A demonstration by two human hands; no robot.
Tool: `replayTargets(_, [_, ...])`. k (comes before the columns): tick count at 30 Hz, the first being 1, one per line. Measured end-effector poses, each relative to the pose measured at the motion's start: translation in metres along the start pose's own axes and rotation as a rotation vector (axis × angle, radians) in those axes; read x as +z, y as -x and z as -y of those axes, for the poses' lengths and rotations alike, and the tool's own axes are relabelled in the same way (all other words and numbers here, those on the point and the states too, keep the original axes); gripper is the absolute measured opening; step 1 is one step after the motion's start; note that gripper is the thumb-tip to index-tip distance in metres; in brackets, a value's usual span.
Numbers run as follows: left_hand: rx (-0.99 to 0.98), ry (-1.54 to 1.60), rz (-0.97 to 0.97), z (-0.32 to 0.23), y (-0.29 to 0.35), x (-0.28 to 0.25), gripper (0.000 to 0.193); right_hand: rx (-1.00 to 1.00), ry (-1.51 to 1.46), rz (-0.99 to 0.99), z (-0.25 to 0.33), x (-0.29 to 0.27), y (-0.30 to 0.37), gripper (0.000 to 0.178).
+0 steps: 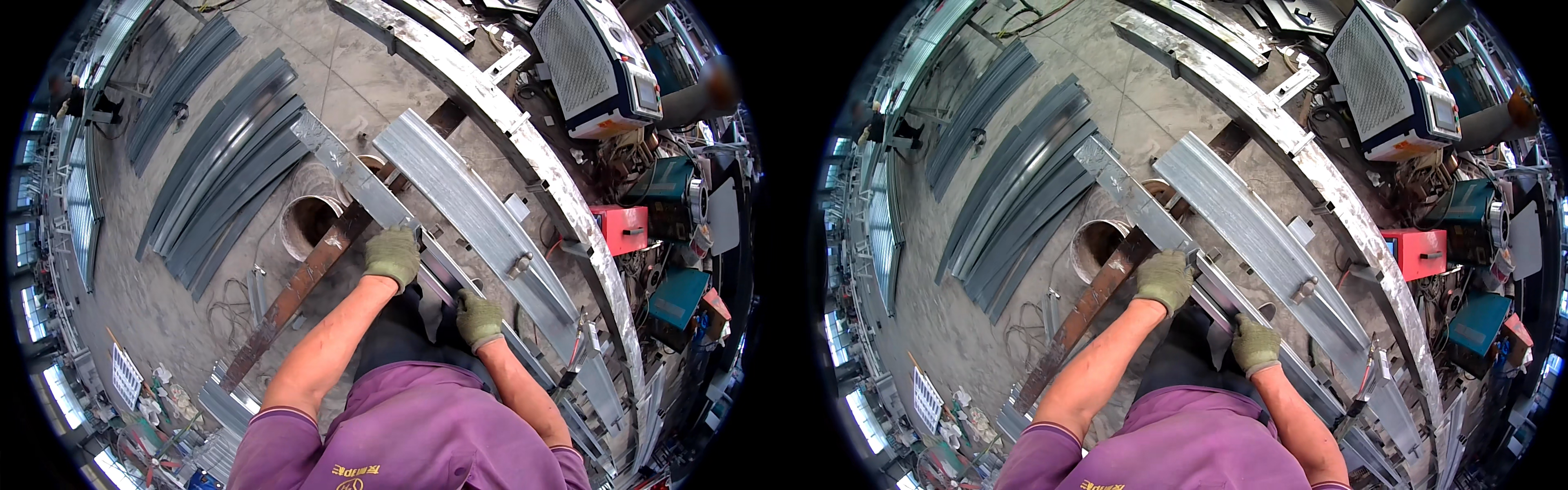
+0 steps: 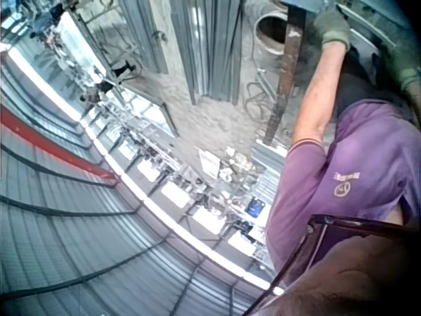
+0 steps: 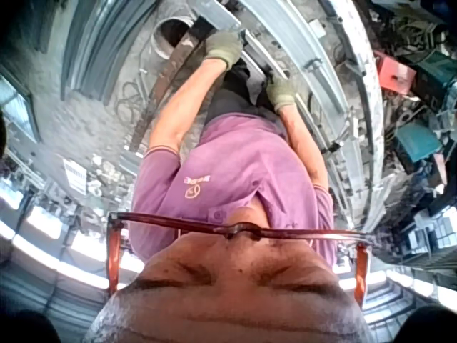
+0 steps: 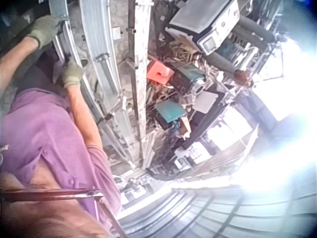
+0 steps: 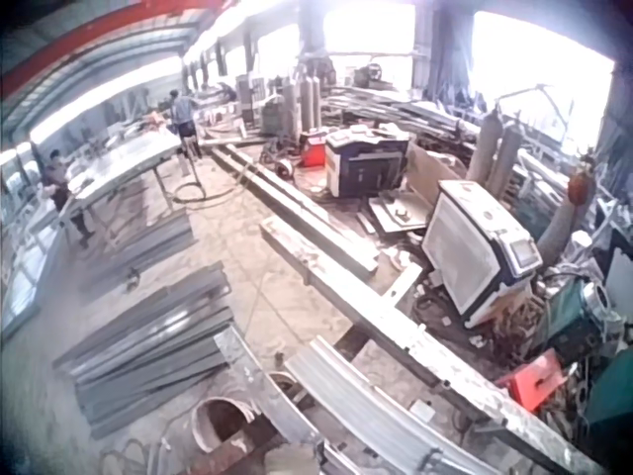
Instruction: The person positions and aligns metal frame components on a workbench, then uses a welding torch to join them. They repeatedly adjust the pieces and weld multiple joints, producing sparks throughout the process.
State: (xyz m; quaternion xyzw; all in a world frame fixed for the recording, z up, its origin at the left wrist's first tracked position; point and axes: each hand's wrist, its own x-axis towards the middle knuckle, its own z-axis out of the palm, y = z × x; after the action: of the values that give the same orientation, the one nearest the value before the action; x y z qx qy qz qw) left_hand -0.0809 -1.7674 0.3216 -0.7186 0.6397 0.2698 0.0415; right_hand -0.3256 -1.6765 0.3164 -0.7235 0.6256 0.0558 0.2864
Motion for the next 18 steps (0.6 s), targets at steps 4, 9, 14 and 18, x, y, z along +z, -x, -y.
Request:
replayTargets(4, [-0.022,0.076,0.003,0.003,-0.002,0.011,0.036,0.039,0.034,0.062,0.006,-0.010,-0.002,0.024])
replayTargets(9, [-0.055,0.178,-0.154,0.004,0.004,0.034,0.041,0.025,-0.093,-0.063,0.007,-0.016,0.011,0.027])
replayTargets(14, [-0.183,0.116,-0.191,-0.009,0.002,0.040,0.043,-0.006,-0.012,-0.291,0.016,-0.027,-0.004,0.052])
replayTargets(18, [-0.197,0.101,-0.194,-0.010,-0.001,0.046,0.044,0.038,0.025,0.124,0.011,-0.034,-0.042,0.060])
